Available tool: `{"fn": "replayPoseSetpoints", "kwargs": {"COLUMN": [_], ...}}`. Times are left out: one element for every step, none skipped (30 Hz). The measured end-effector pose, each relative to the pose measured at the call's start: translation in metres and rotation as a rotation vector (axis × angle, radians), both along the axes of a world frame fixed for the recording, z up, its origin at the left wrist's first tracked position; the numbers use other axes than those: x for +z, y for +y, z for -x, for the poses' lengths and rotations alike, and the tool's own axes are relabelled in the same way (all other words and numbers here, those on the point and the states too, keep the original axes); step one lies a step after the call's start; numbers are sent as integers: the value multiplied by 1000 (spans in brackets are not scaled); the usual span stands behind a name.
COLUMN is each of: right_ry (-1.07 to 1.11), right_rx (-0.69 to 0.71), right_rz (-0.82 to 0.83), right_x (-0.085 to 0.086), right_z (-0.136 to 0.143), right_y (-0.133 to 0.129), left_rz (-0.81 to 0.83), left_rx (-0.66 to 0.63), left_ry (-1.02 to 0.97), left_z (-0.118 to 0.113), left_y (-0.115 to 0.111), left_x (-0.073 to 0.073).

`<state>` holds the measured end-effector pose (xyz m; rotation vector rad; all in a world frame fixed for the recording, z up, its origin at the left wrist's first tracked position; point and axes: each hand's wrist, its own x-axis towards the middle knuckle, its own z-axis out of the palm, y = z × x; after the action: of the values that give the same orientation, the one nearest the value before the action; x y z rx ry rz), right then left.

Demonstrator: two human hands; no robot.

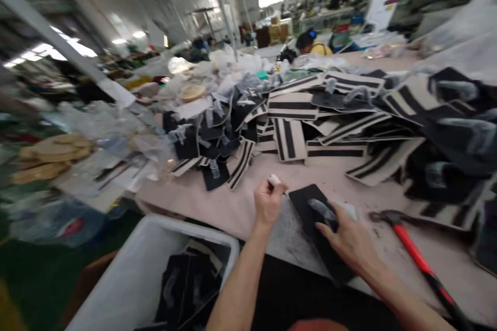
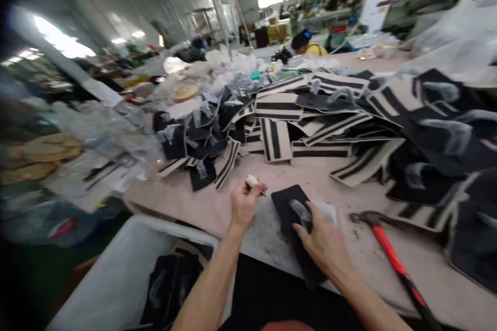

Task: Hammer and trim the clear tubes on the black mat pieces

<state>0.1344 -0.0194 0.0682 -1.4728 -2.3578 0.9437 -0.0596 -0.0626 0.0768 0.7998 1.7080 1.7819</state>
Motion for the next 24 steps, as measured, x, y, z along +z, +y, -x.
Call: {"fn": "replayPoseSetpoints", "kwargs": {"right_ry": [-60, -92, -97, -81, -54, -32, -21, -18, -22, -30, -43, -57, -69, -75, -76, -75, -73, -71, -71, -73, -76, -78, -80, -81], "right_rx": [-38, -51, -43, -24, -5, 8, 16, 17, 18, 19, 21, 21, 19, 17, 15, 14, 15, 18, 22, 24, 25, 24, 22, 20], "right_rz": [1, -1, -5, -8, -8, -7, -7, -10, -13, -16, -15, -7, 5, 18, 30, 38, 44, 46, 46, 43, 39, 34, 29, 24], "right_x": [-4, -8, -13, -17, -21, -25, -28, -30, -31, -32, -32, -33, -33, -33, -33, -33, -33, -33, -34, -34, -34, -34, -35, -35], "right_z": [-11, -14, -14, -10, -6, -1, 2, 5, 6, 6, 6, 5, 5, 4, 4, 3, 3, 3, 3, 3, 3, 3, 3, 3], "right_y": [-6, -12, -18, -23, -27, -31, -34, -36, -38, -39, -39, -38, -37, -35, -34, -32, -31, -30, -29, -29, -29, -29, -30, -30], "left_rz": [-41, -55, -65, -70, -74, -79, -83, -83, -81, -77, -73, -68, -63, -58, -53, -49, -46, -46, -45, -44, -42, -38, -34, -30], "left_rx": [30, 35, 36, 25, 10, -10, -33, -59, -89, -120, -153, -184, -212, -236, -253, -262, -262, -258, -256, -256, -258, -266, -276, -287], "left_ry": [-83, -151, -208, -254, -288, -311, -323, -328, -329, -329, -329, -325, -318, -305, -290, -275, -267, -267, -274, -282, -288, -291, -289, -284], "left_z": [-2, -2, 0, 2, 2, 1, -2, -5, -10, -14, -19, -23, -26, -29, -31, -32, -33, -33, -33, -32, -32, -31, -31, -31], "left_y": [3, 6, 8, 10, 12, 14, 16, 19, 23, 27, 31, 35, 39, 42, 45, 46, 48, 48, 48, 48, 47, 47, 46, 45], "left_x": [-8, -15, -21, -26, -30, -33, -36, -39, -42, -46, -49, -53, -57, -62, -66, -70, -74, -77, -80, -81, -83, -83, -83, -83]}}
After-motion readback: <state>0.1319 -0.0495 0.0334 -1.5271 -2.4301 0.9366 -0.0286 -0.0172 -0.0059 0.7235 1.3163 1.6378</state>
